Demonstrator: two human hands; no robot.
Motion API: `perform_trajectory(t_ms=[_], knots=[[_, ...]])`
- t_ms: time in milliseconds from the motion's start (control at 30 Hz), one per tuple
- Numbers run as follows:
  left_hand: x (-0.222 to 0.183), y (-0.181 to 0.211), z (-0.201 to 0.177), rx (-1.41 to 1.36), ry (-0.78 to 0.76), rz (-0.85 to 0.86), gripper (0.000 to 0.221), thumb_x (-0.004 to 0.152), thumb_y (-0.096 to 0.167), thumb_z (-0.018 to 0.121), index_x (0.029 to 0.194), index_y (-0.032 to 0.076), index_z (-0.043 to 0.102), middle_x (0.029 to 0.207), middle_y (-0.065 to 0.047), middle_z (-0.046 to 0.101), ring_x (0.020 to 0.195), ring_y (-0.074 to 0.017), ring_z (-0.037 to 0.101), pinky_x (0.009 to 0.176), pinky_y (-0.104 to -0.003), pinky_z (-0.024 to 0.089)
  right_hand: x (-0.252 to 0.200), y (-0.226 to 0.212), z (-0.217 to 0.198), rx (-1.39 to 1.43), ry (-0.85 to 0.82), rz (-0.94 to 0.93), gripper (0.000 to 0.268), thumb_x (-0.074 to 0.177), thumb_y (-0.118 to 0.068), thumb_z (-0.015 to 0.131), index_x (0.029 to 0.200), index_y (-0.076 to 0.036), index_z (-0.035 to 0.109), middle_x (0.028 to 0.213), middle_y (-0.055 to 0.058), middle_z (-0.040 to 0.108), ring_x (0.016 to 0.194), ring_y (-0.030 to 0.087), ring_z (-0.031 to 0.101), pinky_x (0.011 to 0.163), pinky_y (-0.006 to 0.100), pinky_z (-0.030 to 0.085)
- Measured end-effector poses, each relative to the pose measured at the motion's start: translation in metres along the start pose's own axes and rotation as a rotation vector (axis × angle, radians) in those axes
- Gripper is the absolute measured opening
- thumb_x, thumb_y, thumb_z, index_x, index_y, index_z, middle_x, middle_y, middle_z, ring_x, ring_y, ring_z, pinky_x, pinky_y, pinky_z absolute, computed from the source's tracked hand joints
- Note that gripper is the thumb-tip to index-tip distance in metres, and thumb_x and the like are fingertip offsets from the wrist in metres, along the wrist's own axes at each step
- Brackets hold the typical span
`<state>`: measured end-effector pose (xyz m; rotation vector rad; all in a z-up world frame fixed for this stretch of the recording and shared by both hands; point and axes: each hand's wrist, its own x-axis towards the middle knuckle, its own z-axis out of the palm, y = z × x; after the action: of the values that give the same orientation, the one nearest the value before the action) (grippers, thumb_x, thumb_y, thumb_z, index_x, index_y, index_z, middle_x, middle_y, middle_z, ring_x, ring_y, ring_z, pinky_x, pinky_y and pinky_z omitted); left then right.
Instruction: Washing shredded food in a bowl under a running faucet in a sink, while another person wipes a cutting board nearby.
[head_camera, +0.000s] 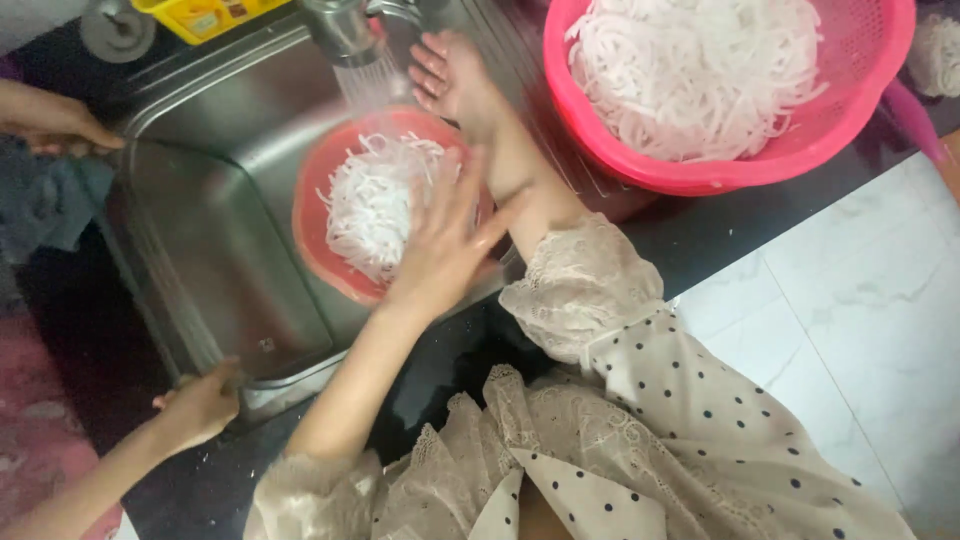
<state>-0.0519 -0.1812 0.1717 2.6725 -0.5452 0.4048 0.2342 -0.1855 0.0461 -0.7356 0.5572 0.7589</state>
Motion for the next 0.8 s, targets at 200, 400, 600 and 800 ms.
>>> perform_trajectory(t_ms=[200, 400, 600, 800], knots=[[0.010, 0.100, -0.014, -0.029, 0.046, 0.448, 0.043, 0.098, 0.005, 0.056, 0.141, 0.008, 0.054, 0.147, -0.012, 0.053, 0.144, -0.0273, 0.040, 0.119, -0.061, 0.004, 0.038, 0.011, -0.001, -1.317, 0.261, -0.954, 0.030, 0.078, -0.034, 0.049, 0.075, -0.015, 0.072, 0.082, 0.012, 0.073, 0.087, 0.036, 0.069, 0.076, 0.045, 0.048], [-0.013, 0.185, -0.032, -0.429, 0.005, 0.564, 0.028, 0.105, 0.010, 0.047, 0.130, 0.001, 0.054, 0.128, -0.013, 0.062, 0.124, -0.0288, 0.061, 0.126, -0.055, 0.032, 0.038, 0.018, 0.027, -1.371, 0.159, -1.118, 0.023, 0.077, -0.028, 0.049, 0.067, -0.019, 0.068, 0.078, 0.009, 0.070, 0.079, 0.030, 0.067, 0.067, 0.043, 0.044], [-0.022, 0.179, -0.035, -0.112, -0.381, 0.562, 0.048, 0.106, 0.027, 0.027, 0.153, 0.019, 0.026, 0.162, -0.003, 0.033, 0.153, -0.0187, 0.031, 0.126, -0.048, 0.021, -0.078, 0.075, 0.024, -1.779, 0.053, -0.846, 0.029, 0.087, -0.039, 0.053, 0.088, -0.015, 0.071, 0.089, 0.015, 0.071, 0.086, 0.041, 0.068, 0.068, 0.051, 0.051], [-0.007, -0.041, -0.096, -0.378, -0.431, -0.632, 0.017, 0.099, 0.036, 0.049, 0.096, 0.020, 0.056, 0.086, -0.001, 0.057, 0.080, -0.0189, 0.052, 0.070, -0.041, 0.040, -0.153, 0.090, -0.016, -2.247, -0.206, -0.576, 0.084, 0.070, -0.060, 0.067, 0.138, -0.012, 0.052, 0.137, 0.016, 0.057, 0.131, 0.033, 0.050, 0.111, 0.056, 0.030]])
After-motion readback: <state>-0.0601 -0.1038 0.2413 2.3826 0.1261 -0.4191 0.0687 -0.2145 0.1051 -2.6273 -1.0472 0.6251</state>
